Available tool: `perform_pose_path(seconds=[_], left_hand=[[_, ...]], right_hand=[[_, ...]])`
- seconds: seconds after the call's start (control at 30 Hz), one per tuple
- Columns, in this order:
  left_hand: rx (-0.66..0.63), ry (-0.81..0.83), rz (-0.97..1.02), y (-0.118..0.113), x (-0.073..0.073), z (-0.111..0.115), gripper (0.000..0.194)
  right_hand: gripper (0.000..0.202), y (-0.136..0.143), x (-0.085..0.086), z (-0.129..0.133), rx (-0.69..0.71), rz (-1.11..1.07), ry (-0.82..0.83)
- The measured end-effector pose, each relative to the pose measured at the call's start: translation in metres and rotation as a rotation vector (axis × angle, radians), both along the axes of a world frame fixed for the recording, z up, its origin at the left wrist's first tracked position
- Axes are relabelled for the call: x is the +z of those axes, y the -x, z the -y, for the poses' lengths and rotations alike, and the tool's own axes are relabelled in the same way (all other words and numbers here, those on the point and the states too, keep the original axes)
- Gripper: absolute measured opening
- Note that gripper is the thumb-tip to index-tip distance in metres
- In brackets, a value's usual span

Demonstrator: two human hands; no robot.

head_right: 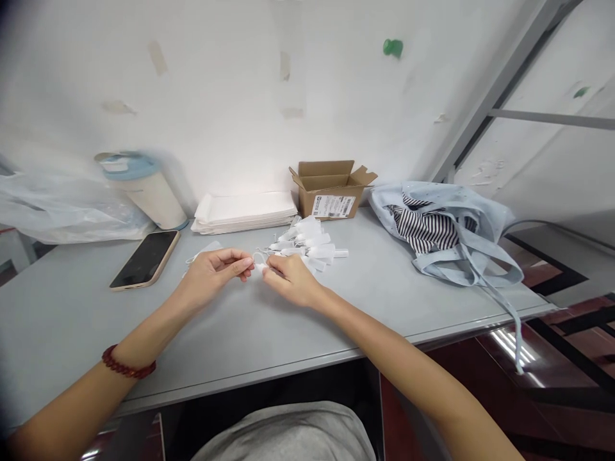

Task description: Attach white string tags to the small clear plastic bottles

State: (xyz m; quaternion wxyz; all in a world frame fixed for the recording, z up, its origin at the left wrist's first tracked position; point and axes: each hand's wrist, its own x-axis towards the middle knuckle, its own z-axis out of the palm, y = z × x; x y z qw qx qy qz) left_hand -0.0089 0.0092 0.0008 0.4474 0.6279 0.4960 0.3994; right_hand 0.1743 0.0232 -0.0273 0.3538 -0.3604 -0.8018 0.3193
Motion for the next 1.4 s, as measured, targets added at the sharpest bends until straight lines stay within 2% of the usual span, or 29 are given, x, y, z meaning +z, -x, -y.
perform_pose_path(seconds=[0.23, 0.77, 1.0, 1.1, 1.17, 1.3, 1.4], left_hand=[[0.030, -0.001, -0.004, -0.002, -0.007, -0.001, 0.020], [0.046, -0.048, -0.015, -0.009, -0.007, 0.004, 0.020], [0.015, 0.006, 0.116, 0.002, -0.007, -0.003, 0.025], [0.041, -0.042, 0.168, 0.007, -0.006, -0.006, 0.030], [0.048, -0.085, 0.104, 0.009, -0.004, -0.006, 0.031], [-0.056, -0.119, -0.134, 0.009, 0.000, -0.003, 0.026], [-0.092, -0.166, -0.216, 0.008, -0.001, -0.003, 0.023]], right_hand=[[0.027, 0.001, -0.002, 0.000, -0.031, 0.034, -0.006], [0.031, 0.000, -0.005, -0.001, -0.028, 0.017, -0.012], [0.033, 0.003, 0.003, 0.001, 0.027, -0.093, 0.167], [0.034, 0.005, 0.006, 0.003, 0.045, -0.111, 0.198], [0.035, 0.005, 0.005, 0.003, 0.042, -0.092, 0.196], [0.035, 0.004, 0.003, 0.002, 0.040, -0.089, 0.185], [0.034, 0.003, 0.002, 0.002, 0.024, -0.069, 0.175]])
